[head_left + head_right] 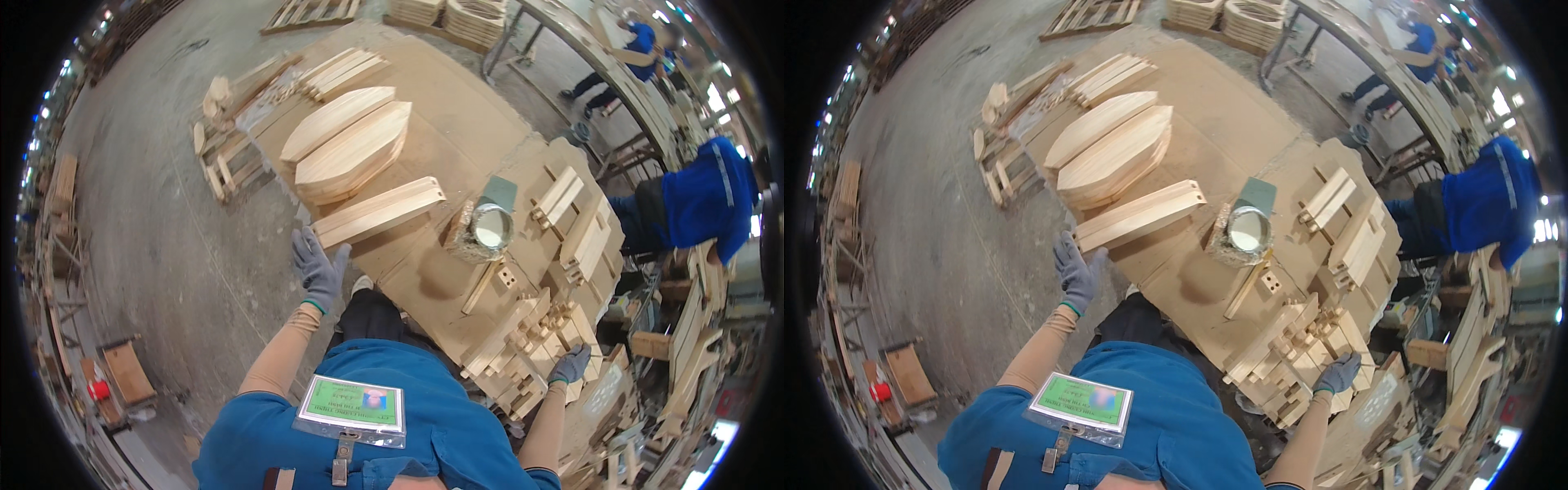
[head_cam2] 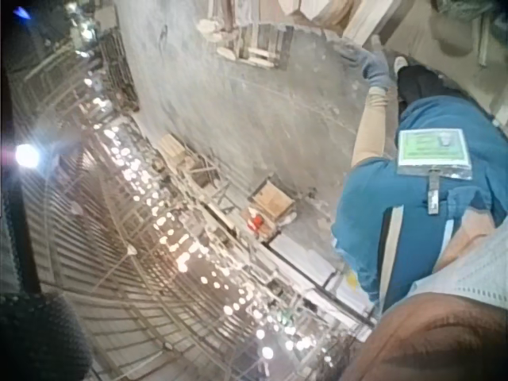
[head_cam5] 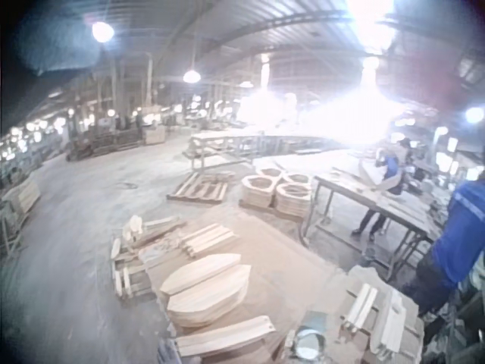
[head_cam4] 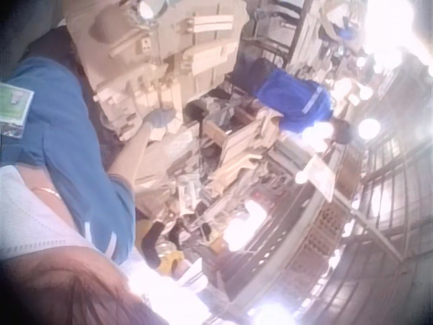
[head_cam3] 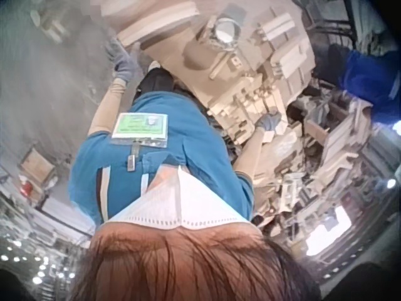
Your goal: The person sits on the floor and opens a container of white adhesive. They then walk to a workbench in a workshop and apply the adhesive to small wooden pieces using a brush, placing the coated pieces into a stack.
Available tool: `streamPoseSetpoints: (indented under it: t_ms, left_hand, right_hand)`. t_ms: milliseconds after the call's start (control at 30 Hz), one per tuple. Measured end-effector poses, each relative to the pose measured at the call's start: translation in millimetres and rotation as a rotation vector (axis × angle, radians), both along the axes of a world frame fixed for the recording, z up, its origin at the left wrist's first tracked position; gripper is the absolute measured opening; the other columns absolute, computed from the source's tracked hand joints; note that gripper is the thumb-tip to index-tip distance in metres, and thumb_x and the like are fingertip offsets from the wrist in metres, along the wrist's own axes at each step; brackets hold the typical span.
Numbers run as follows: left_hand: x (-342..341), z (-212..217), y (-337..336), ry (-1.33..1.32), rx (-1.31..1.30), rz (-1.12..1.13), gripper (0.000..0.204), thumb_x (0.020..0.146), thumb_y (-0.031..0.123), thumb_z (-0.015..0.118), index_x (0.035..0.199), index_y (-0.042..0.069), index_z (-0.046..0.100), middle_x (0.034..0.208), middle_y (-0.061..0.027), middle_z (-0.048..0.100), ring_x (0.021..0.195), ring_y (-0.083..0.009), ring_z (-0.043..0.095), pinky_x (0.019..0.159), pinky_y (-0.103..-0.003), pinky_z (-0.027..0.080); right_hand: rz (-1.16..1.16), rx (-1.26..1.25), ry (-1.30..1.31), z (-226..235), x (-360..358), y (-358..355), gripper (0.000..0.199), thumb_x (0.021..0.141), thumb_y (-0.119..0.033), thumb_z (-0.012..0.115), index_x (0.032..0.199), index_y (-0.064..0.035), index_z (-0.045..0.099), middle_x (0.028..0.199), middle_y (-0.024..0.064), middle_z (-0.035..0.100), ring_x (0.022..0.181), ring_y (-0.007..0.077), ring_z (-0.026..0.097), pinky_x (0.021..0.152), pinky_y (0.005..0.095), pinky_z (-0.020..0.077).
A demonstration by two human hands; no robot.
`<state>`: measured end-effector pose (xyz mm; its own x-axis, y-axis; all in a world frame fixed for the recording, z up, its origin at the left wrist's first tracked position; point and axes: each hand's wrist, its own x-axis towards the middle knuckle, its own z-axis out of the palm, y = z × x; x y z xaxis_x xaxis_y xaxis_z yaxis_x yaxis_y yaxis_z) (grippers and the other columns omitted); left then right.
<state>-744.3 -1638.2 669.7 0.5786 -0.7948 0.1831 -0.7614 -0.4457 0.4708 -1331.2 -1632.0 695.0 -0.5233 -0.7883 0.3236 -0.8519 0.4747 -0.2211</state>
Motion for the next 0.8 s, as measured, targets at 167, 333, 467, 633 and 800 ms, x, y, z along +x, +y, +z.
streamPoseSetpoints:
  t_ms: [167,333,467,633,800]
  left_hand:
    - [-22.3,37.6,-69.0,-0.246,0.176,-0.454,0.114,0.067,0.058,0.070,0.146,-0.002,0.014,0.147,-0.0273,0.021,0.139,-0.0453,0.008,0.113,-0.054,0.004]
    - [-31.7,53.2,-143.1,-0.321,0.484,-0.538,0.103,0.059,0.050,0.077,0.139,0.004,0.031,0.140,-0.0191,0.038,0.135,-0.0382,0.028,0.113,-0.048,0.017]
    - [-38.5,61.8,-164.9,-0.047,0.747,-0.521,0.084,0.060,0.043,0.077,0.127,0.007,0.044,0.128,-0.0192,0.051,0.121,-0.0324,0.049,0.101,-0.042,0.038]
    - [-34.0,64.9,-166.8,0.148,0.755,-0.551,0.078,0.059,0.040,0.078,0.121,0.005,0.049,0.121,-0.0211,0.058,0.112,-0.0344,0.057,0.092,-0.039,0.046]
    - [24.5,59.9,-138.3,1.145,0.428,-0.661,0.067,0.065,0.038,0.073,0.119,0.003,0.053,0.115,-0.0137,0.062,0.105,-0.0286,0.061,0.090,-0.039,0.049]
  right_hand:
    - [0.008,-0.035,0.005,1.2,-4.5,3.0,0.027,0.094,-0.023,0.049,0.109,-0.0015,0.055,0.111,0.0198,0.060,0.105,0.0378,0.055,0.090,0.0432,0.0433]
    - [0.025,-0.081,0.065,-2.7,-9.2,-0.7,0.025,0.093,-0.021,0.050,0.109,-0.0023,0.056,0.115,0.0187,0.059,0.108,0.0370,0.054,0.093,0.0429,0.0429]
    - [0.006,-0.080,0.078,-6.7,-14.4,1.0,0.024,0.092,-0.019,0.052,0.109,-0.0031,0.056,0.115,0.0185,0.059,0.108,0.0364,0.054,0.093,0.0427,0.0434]
    - [0.003,-0.099,0.097,-12.8,-24.6,7.4,0.026,0.092,-0.020,0.052,0.110,-0.0014,0.058,0.117,0.0196,0.060,0.111,0.0368,0.053,0.097,0.0429,0.0411]
    - [-0.018,-0.053,0.168,-26.0,-28.8,3.0,0.030,0.094,-0.023,0.049,0.112,-0.0005,0.058,0.118,0.0196,0.060,0.113,0.0348,0.054,0.100,0.0426,0.0393]
